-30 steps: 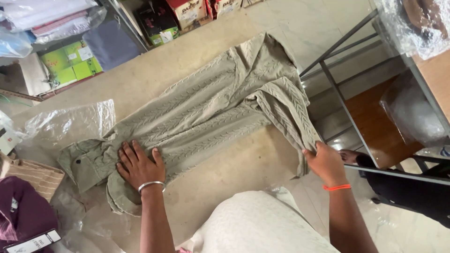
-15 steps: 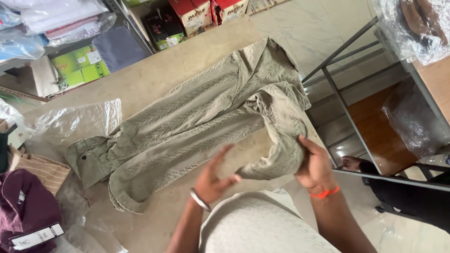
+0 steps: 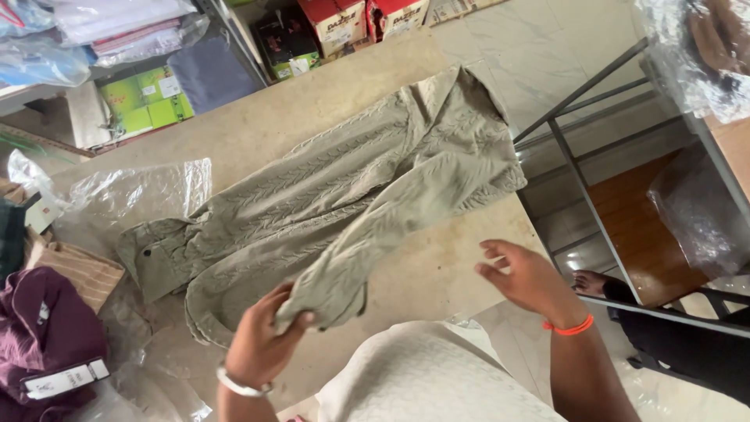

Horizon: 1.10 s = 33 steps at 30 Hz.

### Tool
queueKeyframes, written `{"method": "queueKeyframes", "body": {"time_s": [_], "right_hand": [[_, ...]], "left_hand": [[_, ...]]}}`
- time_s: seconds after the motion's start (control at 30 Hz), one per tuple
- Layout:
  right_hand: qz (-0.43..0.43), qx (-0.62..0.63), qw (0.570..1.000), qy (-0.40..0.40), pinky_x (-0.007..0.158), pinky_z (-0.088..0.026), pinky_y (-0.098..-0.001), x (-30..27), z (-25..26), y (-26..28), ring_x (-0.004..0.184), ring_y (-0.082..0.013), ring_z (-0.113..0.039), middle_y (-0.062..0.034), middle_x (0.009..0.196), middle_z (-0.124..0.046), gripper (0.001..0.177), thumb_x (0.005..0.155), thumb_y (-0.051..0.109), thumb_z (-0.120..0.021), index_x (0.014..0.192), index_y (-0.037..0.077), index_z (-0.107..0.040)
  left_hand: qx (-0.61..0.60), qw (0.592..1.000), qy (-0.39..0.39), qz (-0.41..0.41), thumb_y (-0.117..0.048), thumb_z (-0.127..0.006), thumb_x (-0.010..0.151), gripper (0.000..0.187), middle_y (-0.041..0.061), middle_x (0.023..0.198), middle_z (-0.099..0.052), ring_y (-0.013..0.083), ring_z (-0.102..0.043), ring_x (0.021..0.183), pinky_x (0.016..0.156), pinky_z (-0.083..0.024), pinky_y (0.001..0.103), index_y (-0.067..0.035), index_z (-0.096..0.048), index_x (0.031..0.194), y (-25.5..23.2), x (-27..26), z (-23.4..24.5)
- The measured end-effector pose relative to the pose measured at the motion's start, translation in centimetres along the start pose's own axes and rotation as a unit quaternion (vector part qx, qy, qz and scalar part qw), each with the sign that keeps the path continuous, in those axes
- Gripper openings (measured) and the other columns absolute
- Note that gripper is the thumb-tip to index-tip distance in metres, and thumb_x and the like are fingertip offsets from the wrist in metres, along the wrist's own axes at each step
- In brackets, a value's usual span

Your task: The person is folding a green shirt on a table in a warehouse or store environment.

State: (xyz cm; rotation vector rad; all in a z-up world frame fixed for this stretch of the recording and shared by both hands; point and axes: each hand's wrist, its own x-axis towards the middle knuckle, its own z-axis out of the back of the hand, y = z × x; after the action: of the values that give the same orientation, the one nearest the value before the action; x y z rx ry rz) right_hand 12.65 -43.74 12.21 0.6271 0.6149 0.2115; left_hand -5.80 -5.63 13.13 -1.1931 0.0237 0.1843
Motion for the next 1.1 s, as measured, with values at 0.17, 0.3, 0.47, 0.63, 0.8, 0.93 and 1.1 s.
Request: {"method": "queueKeyframes", "body": {"time_s": [0.17, 0.3, 0.47, 0.63, 0.8, 0.93, 1.1], "right_hand": [[0.085, -0.052, 0.989, -0.107, 0.087, -0.056, -0.0383, 1.9, 1.3, 2.7, 0.106, -0.0276, -0.072, -0.0121, 0.117, -0.074, 0.051, 0.086, 0.033, -0.074, 0.13, 0.008, -0.065], [0.182, -0.08, 0.968, -0.15, 0.093, -0.053, -0.0417, 6.5, -0.2, 2.8, 0.113, -0.0337, -0.066, -0.0152, 0.122, -0.071, 0.046, 0.089, 0.029, -0.074, 0.128, 0.006, -0.066], [0.32, -0.105, 0.899, -0.279, 0.107, -0.049, -0.0443, 12.5, -0.8, 2.6, 0.123, -0.0335, -0.062, -0.0128, 0.128, -0.068, 0.031, 0.098, 0.023, -0.07, 0.124, 0.008, -0.069], [0.326, -0.147, 0.9, -0.249, 0.104, -0.041, -0.0472, 16.6, -4.3, 1.1, 0.121, -0.0316, -0.059, -0.0113, 0.125, -0.067, 0.04, 0.088, 0.021, -0.076, 0.125, 0.008, -0.07], [0.282, -0.143, 0.923, -0.22, 0.113, -0.037, -0.0461, 16.7, -5.9, 1.1, 0.129, -0.0246, -0.056, -0.0039, 0.129, -0.064, 0.036, 0.088, 0.021, -0.077, 0.123, 0.017, -0.068], [0.298, -0.155, 0.901, -0.274, 0.114, -0.032, -0.0525, 14.2, -6.2, 3.8, 0.135, -0.0317, -0.049, -0.0116, 0.142, -0.054, 0.054, 0.088, 0.024, -0.075, 0.139, 0.013, -0.059], [0.278, -0.155, 0.9, -0.299, 0.116, -0.025, -0.0598, 13.1, -9.3, 5.0, 0.144, -0.0404, -0.04, -0.019, 0.155, -0.043, 0.065, 0.093, 0.037, -0.071, 0.149, 0.009, -0.052]], "left_hand": [[0.05, 0.987, -0.047, 0.145, -0.012, -0.076, 0.083, 0.037, 0.011, 0.092, -0.079, 0.0243, -0.076, 0.08, 0.072, -0.059, 0.033, 0.002, -0.07, 0.117, -0.3, -2.6, 3.8], [0.112, 0.979, -0.096, 0.141, -0.01, -0.075, 0.081, 0.04, 0.013, 0.092, -0.079, 0.0227, -0.075, 0.083, 0.074, -0.057, 0.033, 0.001, -0.069, 0.118, -2.0, -2.5, 5.9], [0.108, 0.982, -0.119, 0.1, -0.006, -0.075, 0.08, 0.041, 0.009, 0.102, -0.078, 0.0147, -0.072, 0.092, 0.082, -0.055, 0.029, -0.001, -0.071, 0.12, -1.7, -2.9, 7.9], [-0.033, 0.978, -0.184, 0.087, 0.002, -0.071, 0.084, 0.047, 0.01, 0.111, -0.072, 0.0125, -0.065, 0.095, 0.08, -0.052, 0.027, 0.0, -0.067, 0.131, 2.4, -0.8, 9.3], [0.127, 0.934, -0.209, 0.262, -0.01, -0.072, 0.087, 0.054, 0.015, 0.116, -0.075, 0.0239, -0.072, 0.102, 0.088, -0.054, 0.035, -0.006, -0.065, 0.14, 6.6, 1.4, 10.8], [0.34, 0.814, -0.159, 0.444, -0.032, -0.077, 0.083, 0.067, 0.012, 0.13, -0.07, 0.0354, -0.066, 0.118, 0.097, -0.053, 0.048, -0.017, -0.057, 0.145, 2.9, 2.5, 9.3], [0.382, 0.802, -0.22, 0.403, -0.043, -0.07, 0.091, 0.067, 0.014, 0.147, -0.062, 0.0356, -0.059, 0.133, 0.109, -0.048, 0.05, -0.015, -0.055, 0.149, 4.1, 3.1, 4.9]]}}
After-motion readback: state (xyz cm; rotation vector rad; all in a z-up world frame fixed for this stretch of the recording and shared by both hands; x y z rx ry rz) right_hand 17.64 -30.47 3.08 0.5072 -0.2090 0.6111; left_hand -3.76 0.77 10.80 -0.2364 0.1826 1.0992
